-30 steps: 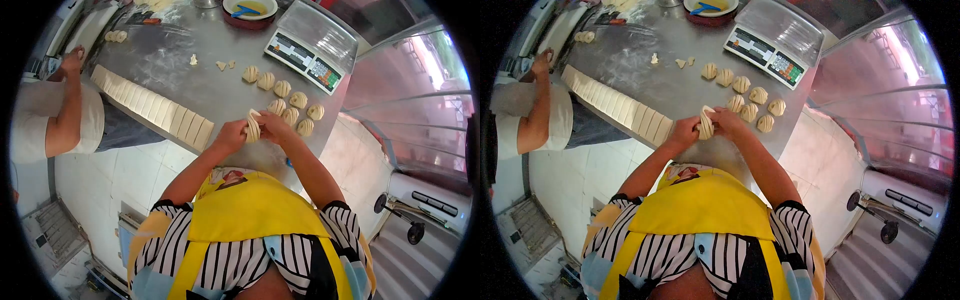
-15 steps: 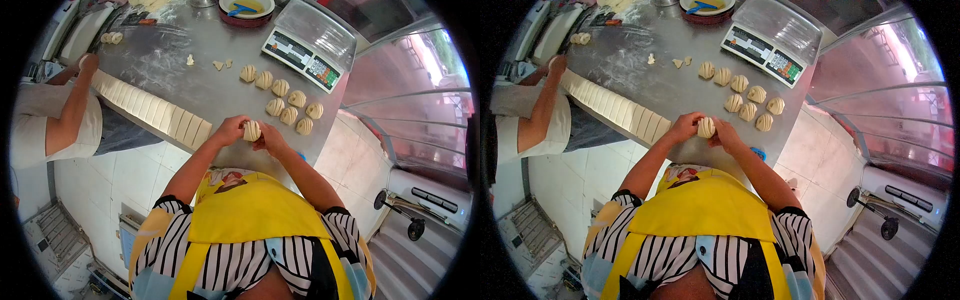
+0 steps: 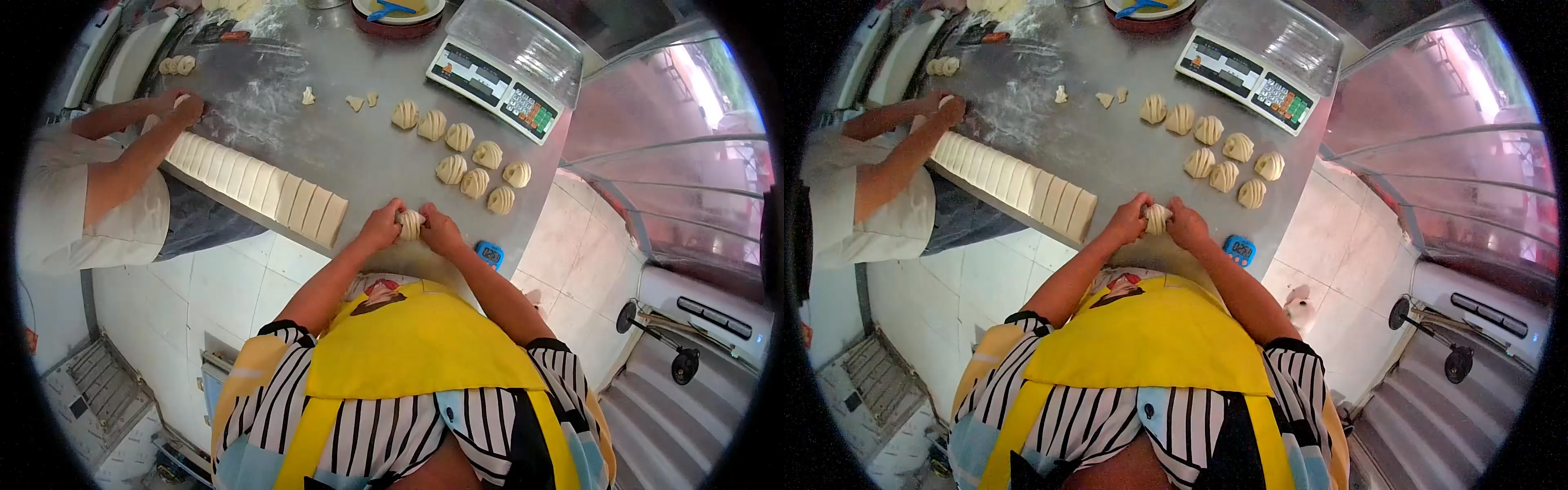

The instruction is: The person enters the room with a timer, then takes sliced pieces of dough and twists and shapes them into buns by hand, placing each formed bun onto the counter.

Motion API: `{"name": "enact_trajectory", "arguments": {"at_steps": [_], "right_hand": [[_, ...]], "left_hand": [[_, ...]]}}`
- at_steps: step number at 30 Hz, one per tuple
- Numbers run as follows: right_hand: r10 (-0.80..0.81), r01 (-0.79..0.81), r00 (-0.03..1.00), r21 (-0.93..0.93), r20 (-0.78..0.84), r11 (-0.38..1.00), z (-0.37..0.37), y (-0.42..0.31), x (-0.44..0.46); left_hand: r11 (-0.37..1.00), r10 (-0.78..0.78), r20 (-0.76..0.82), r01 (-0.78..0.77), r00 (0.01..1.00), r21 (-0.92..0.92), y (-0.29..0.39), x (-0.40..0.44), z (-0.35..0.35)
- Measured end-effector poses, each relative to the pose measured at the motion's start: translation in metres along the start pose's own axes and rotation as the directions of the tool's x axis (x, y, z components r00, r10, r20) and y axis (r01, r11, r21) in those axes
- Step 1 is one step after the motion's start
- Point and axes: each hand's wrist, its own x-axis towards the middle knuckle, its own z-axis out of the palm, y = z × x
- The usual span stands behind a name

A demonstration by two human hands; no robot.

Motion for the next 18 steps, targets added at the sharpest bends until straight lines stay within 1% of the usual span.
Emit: {"name": "enact_trajectory", "arguments": {"at_steps": [1,2,4,5,6,7,10,13,15,16,18], "right_hand": [[0.063,-0.069,0.996,0.118,0.055,0.991,-0.002,0.0,0.0],[0.11,-0.133,0.988,0.231,0.111,0.964,-0.006,-0.003,-0.002],[0.175,-0.265,0.956,0.433,0.237,0.862,-0.016,-0.011,-0.004],[0.142,-0.173,0.98,0.259,0.137,0.95,-0.015,-0.012,-0.001],[0.085,-0.088,0.996,0.064,0.041,0.994,-0.01,-0.013,0.005],[0.019,-0.023,0.999,-0.142,-0.033,0.99,-0.006,-0.01,0.004],[-0.107,0.057,0.982,-0.297,-0.158,0.953,0.003,-0.007,0.003],[0.019,-0.024,0.999,-0.112,-0.048,0.993,0.0,-0.006,0.0],[0.121,-0.12,0.993,0.145,0.005,0.982,-0.005,-0.009,0.001],[0.172,-0.177,0.984,0.272,0.042,0.946,-0.005,-0.009,-0.001],[0.153,-0.152,0.988,0.112,0.0,0.982,-0.003,-0.014,-0.001]], "left_hand": [[1.0,0.006,-0.01,-0.006,1.0,0.004,0.0,-0.001,0.001],[0.995,0.075,-0.061,-0.071,0.995,0.063,-0.003,-0.001,0.004],[0.963,0.22,-0.154,-0.189,0.963,0.191,-0.01,0.002,0.008],[0.997,0.073,-0.029,-0.074,0.997,-0.006,-0.005,0.002,0.0],[0.981,-0.046,0.122,0.068,0.992,-0.184,0.005,0.001,-0.016],[0.911,-0.138,0.295,0.238,0.945,-0.336,0.01,-0.003,-0.021],[0.906,-0.176,0.198,0.237,0.964,-0.351,0.012,-0.001,-0.015],[0.987,-0.086,-0.012,0.084,0.996,-0.139,0.01,-0.004,-0.002],[0.998,-0.061,-0.065,0.06,0.996,-0.021,0.015,-0.006,-0.001],[0.998,-0.049,-0.084,0.053,0.995,0.04,0.015,-0.01,0.001],[0.997,0.02,-0.089,-0.013,0.996,0.08,0.004,-0.01,0.005]]}}
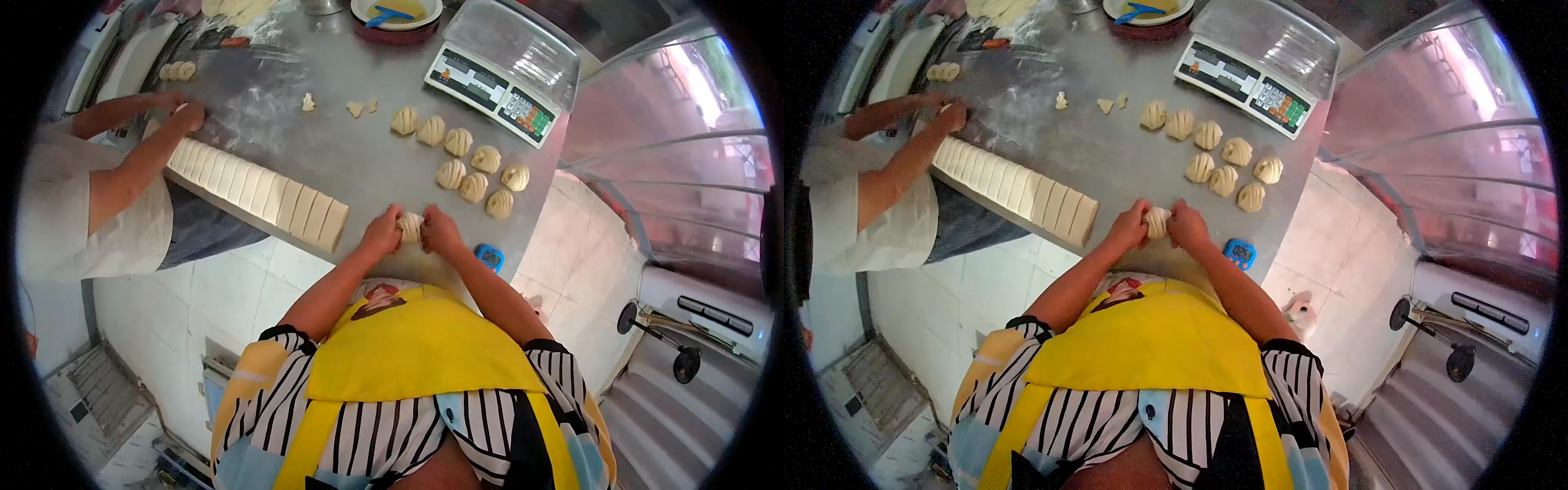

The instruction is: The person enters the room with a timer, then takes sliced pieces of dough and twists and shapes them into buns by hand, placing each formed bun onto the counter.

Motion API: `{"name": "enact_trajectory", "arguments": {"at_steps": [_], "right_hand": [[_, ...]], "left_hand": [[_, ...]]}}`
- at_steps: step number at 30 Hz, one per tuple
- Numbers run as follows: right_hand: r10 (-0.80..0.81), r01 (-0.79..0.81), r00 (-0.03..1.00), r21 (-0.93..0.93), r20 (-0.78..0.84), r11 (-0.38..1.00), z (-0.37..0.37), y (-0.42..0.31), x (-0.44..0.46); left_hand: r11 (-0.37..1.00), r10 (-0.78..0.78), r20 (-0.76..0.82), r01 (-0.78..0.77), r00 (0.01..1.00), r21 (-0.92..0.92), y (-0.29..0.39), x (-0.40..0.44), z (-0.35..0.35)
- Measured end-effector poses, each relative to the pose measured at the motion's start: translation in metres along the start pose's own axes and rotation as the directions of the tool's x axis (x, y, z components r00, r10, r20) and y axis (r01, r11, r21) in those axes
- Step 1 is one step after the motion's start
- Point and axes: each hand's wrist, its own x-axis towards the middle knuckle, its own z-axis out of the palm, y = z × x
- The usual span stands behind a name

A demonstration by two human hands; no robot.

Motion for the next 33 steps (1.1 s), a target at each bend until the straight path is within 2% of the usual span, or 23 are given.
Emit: {"name": "enact_trajectory", "arguments": {"at_steps": [1,4,7,10,13,14,15,16,18,19,20,23,26,29,31,32,33], "right_hand": [[-0.017,0.015,1.0,-0.085,-0.022,0.996,-0.003,-0.003,0.002],[-0.025,0.028,0.997,-0.044,0.068,0.999,-0.017,-0.018,-0.006],[0.059,-0.049,0.992,-0.091,0.11,0.995,-0.016,-0.02,-0.002],[-0.117,0.097,0.993,-0.368,-0.033,0.925,0.001,-0.001,0.006],[-0.288,0.197,0.945,-0.431,-0.156,0.881,0.011,0.013,0.007],[-0.157,0.148,0.979,-0.076,-0.131,0.986,0.005,0.012,0.005],[-0.042,0.057,0.997,0.289,-0.057,0.956,-0.004,0.005,-0.002],[0.046,-0.073,0.997,0.611,0.06,0.788,-0.013,0.0,-0.009],[0.082,-0.084,0.996,0.732,0.039,0.676,-0.034,-0.009,-0.03],[0.092,-0.075,0.996,0.783,0.023,0.617,-0.043,-0.01,-0.033],[0.089,-0.09,0.995,0.775,0.044,0.625,-0.045,-0.005,-0.034],[0.059,-0.11,0.994,0.738,0.095,0.666,-0.05,0.0,-0.038],[0.002,-0.1,0.989,0.659,0.148,0.745,-0.049,-0.016,-0.038],[-0.051,-0.058,0.974,0.457,0.222,0.887,-0.042,-0.039,-0.013],[-0.084,0.016,0.965,0.264,0.249,0.964,-0.023,-0.058,0.011],[-0.155,0.125,0.957,0.132,0.247,0.983,-0.009,-0.069,0.021],[-0.239,0.246,0.939,0.001,0.247,0.969,0.005,-0.084,0.038]], "left_hand": [[0.999,0.04,-0.007,-0.04,0.999,0.016,-0.004,0.003,0.001],[0.998,0.004,0.024,-0.005,1.0,0.056,0.003,0.003,-0.005],[0.974,0.074,-0.084,-0.054,0.994,0.22,0.001,0.003,-0.001],[0.969,0.133,-0.156,-0.095,0.979,0.228,-0.004,-0.001,0.008],[0.986,0.087,-0.055,-0.078,0.995,0.145,-0.006,0.006,0.0],[0.997,0.063,-0.039,-0.061,0.997,0.041,-0.002,0.013,-0.005],[0.997,0.041,-0.017,-0.042,0.999,-0.059,0.004,0.021,-0.015],[0.987,0.015,0.018,-0.012,1.0,-0.158,0.009,0.027,-0.022],[0.978,0.129,-0.157,-0.152,0.979,-0.143,0.024,0.06,-0.031],[0.98,0.104,-0.107,-0.121,0.989,-0.158,0.027,0.082,-0.036],[0.981,0.087,-0.057,-0.095,0.995,-0.17,0.03,0.1,-0.04],[0.988,0.156,-0.075,-0.156,0.985,0.002,0.03,0.129,-0.035],[0.883,0.443,-0.243,-0.375,0.863,0.282,0.014,0.143,-0.027],[0.984,0.173,-0.196,-0.162,0.965,0.074,0.038,0.113,-0.058],[0.992,0.089,-0.198,-0.106,0.976,-0.075,0.056,0.074,-0.105],[0.986,0.035,-0.193,-0.065,0.98,-0.153,0.049,0.053,-0.12],[0.974,-0.002,-0.255,-0.057,0.967,-0.221,0.03,0.038,-0.134]]}}
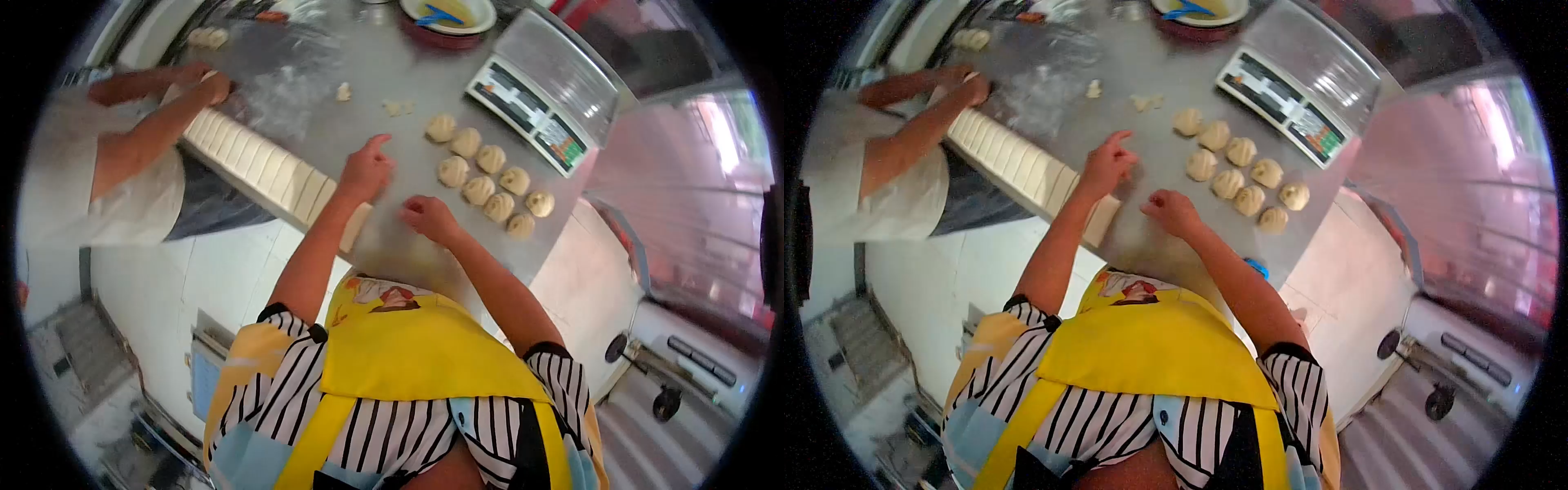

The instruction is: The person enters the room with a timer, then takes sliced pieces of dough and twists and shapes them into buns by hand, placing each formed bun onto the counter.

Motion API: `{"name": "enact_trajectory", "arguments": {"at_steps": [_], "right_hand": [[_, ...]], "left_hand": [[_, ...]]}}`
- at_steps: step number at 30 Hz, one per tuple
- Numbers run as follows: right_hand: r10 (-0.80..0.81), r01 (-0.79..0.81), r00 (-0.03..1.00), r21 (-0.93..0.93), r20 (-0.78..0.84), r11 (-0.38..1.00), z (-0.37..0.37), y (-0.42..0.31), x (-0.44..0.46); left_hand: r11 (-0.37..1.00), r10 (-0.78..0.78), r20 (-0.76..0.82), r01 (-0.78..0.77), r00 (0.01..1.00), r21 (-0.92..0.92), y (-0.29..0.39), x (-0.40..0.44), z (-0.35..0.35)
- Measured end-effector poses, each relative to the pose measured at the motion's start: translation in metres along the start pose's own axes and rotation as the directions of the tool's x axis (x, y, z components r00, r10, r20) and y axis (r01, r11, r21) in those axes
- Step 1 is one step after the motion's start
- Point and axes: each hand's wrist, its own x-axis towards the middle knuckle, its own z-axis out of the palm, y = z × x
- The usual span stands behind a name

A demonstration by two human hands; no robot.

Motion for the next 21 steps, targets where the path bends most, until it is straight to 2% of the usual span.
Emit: {"name": "enact_trajectory", "arguments": {"at_steps": [2,4,6,7,9,10,13,14,15,16,17,19,21], "right_hand": [[-0.143,0.131,0.989,-0.27,-0.024,0.954,0.025,-0.02,0.028],[-0.26,0.196,0.963,-0.484,-0.068,0.853,0.056,-0.037,0.043],[-0.258,0.185,0.964,-0.551,-0.058,0.814,0.073,-0.046,0.052],[-0.253,0.173,0.966,-0.583,-0.058,0.794,0.081,-0.048,0.053],[-0.135,0.151,0.987,-0.253,0.083,0.956,0.072,-0.057,0.042],[-0.09,0.103,0.984,-0.08,0.156,0.991,0.06,-0.063,0.035],[-0.036,0.028,0.994,0.077,0.107,0.997,0.026,-0.074,-0.007],[-0.047,0.03,0.997,0.24,0.066,0.97,0.019,-0.069,-0.016],[-0.058,0.046,0.998,0.399,0.017,0.916,0.011,-0.064,-0.024],[-0.065,0.076,0.997,0.548,-0.039,0.833,0.003,-0.061,-0.029],[-0.053,0.046,0.999,0.52,-0.002,0.853,-0.004,-0.053,-0.031],[-0.023,-0.015,0.997,0.455,0.077,0.891,-0.011,-0.035,-0.03],[0.021,-0.043,0.999,0.591,0.044,0.806,-0.009,-0.03,-0.036]], "left_hand": [[0.991,-0.037,-0.131,0.019,0.991,-0.133,-0.026,-0.018,-0.039],[0.989,-0.05,-0.15,0.029,0.987,-0.143,-0.042,-0.038,-0.059],[0.991,-0.009,-0.177,-0.015,0.984,-0.135,-0.058,-0.057,-0.061],[0.996,0.022,-0.141,-0.034,0.99,-0.083,-0.065,-0.063,-0.057],[0.996,0.091,-0.041,-0.09,0.995,0.014,-0.065,-0.072,-0.047],[1.0,0.012,-0.009,-0.012,1.0,0.01,-0.061,-0.078,-0.04],[0.975,0.135,0.326,-0.184,0.936,0.126,-0.065,-0.085,-0.048],[0.976,0.097,0.324,-0.026,0.941,-0.218,-0.066,-0.09,-0.043],[0.84,0.064,0.34,0.133,0.938,-0.525,-0.067,-0.094,-0.037],[0.595,0.04,0.372,0.277,0.927,-0.754,-0.07,-0.096,-0.032],[0.273,0.028,0.414,0.392,0.91,-0.879,-0.073,-0.097,-0.026],[0.264,-0.007,0.338,0.328,0.941,-0.907,-0.076,-0.09,0.002],[0.263,-0.035,0.235,0.236,0.971,-0.935,-0.067,-0.09,0.026]]}}
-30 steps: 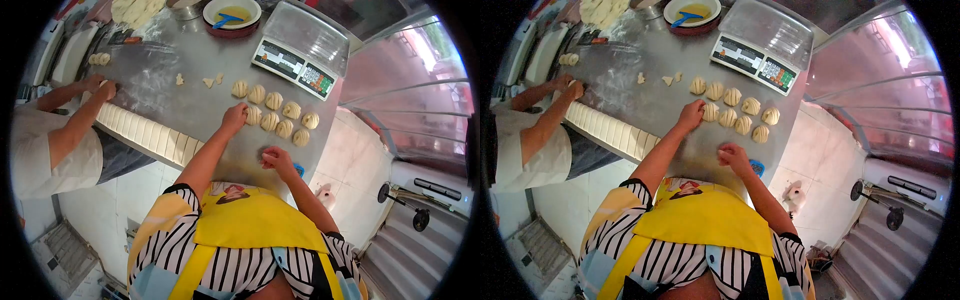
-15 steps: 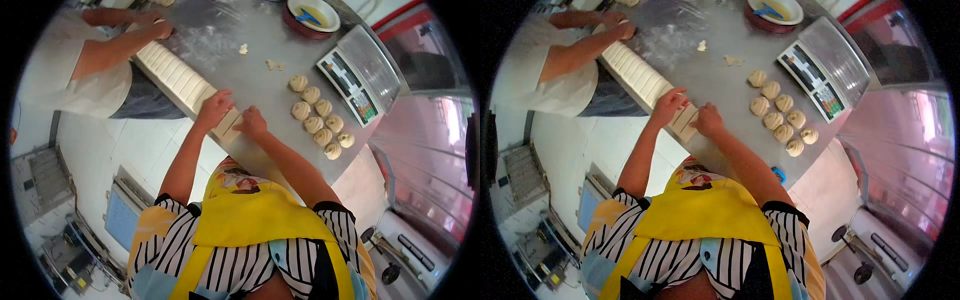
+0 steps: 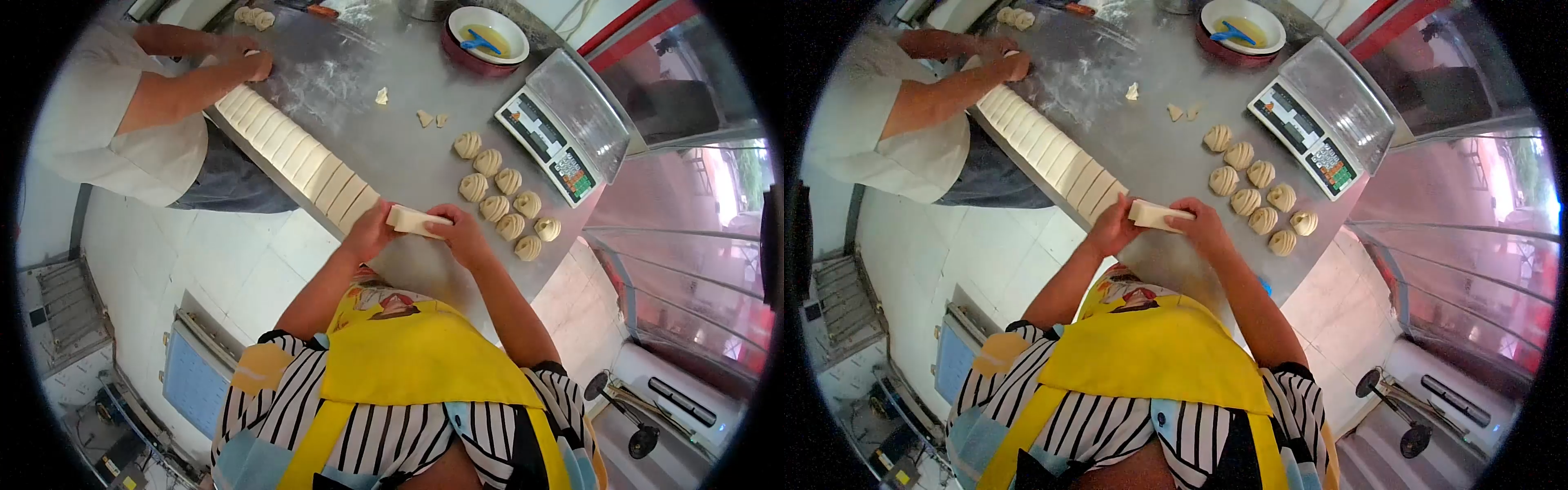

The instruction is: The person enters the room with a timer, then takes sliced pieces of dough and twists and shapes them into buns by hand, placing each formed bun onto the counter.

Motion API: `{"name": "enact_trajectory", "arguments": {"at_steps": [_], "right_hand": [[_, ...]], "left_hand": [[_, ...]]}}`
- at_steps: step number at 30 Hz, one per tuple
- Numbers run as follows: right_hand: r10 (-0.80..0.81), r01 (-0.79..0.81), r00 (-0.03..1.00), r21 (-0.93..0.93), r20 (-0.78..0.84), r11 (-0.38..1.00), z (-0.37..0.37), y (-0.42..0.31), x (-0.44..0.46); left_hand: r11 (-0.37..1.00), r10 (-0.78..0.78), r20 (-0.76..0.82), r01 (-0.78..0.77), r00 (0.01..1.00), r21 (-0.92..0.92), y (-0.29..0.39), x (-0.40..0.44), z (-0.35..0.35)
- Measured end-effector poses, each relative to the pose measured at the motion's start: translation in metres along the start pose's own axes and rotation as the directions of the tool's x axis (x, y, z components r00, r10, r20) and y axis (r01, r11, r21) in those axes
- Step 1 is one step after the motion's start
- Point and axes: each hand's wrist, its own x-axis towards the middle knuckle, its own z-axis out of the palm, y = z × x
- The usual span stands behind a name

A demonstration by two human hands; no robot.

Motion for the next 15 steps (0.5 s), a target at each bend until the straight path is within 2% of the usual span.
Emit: {"name": "enact_trajectory", "arguments": {"at_steps": [1,2,4,5,6,8,10,11,12,13,14,15], "right_hand": [[0.01,-0.008,1.0,0.082,-0.022,0.997,0.0,0.004,-0.002],[0.002,0.0,0.997,0.027,-0.078,1.0,-0.001,0.013,-0.001],[-0.033,0.018,0.982,-0.083,-0.185,0.996,-0.004,0.03,0.005],[-0.236,0.178,0.955,-0.291,-0.178,0.94,0.002,0.023,-0.002],[-0.426,0.316,0.895,-0.483,-0.135,0.817,0.011,0.007,-0.014],[-0.634,0.465,0.772,-0.724,0.05,0.51,0.01,-0.008,-0.023],[-0.663,0.533,0.701,-0.811,0.263,0.241,-0.001,-0.011,-0.027],[-0.63,0.511,0.728,-0.826,0.27,0.236,-0.005,-0.014,-0.027],[-0.597,0.491,0.753,-0.841,0.277,0.229,-0.009,-0.017,-0.027],[-0.561,0.467,0.78,-0.854,0.277,0.228,-0.01,-0.017,-0.029],[-0.386,0.32,0.921,-0.689,0.063,0.651,-0.011,-0.011,-0.025],[-0.107,0.077,0.992,-0.378,-0.06,0.923,-0.011,-0.001,-0.022]], "left_hand": [[0.993,0.054,-0.041,-0.049,0.998,0.107,-0.005,-0.001,0.006],[0.939,0.088,-0.08,-0.056,0.993,0.34,-0.005,-0.004,0.018],[0.672,0.189,-0.124,-0.036,0.974,0.74,0.004,-0.005,0.042],[0.72,0.191,-0.147,-0.037,0.971,0.693,0.004,-0.002,0.042],[0.8,0.128,-0.209,0.023,0.97,0.599,0.007,-0.001,0.044],[0.918,-0.025,-0.307,0.143,0.951,0.369,0.011,0.001,0.047],[0.92,-0.257,-0.201,0.303,0.945,0.25,0.015,-0.001,0.039],[0.905,-0.353,-0.133,0.374,0.926,0.2,0.019,0.001,0.037],[0.862,-0.253,-0.157,0.296,0.955,0.411,0.019,0.003,0.039],[0.767,-0.154,-0.159,0.219,0.975,0.603,0.017,0.002,0.041],[0.628,-0.052,-0.134,0.137,0.99,0.766,0.016,0.004,0.043],[0.389,0.16,0.018,-0.08,0.987,0.918,0.012,0.004,0.044]]}}
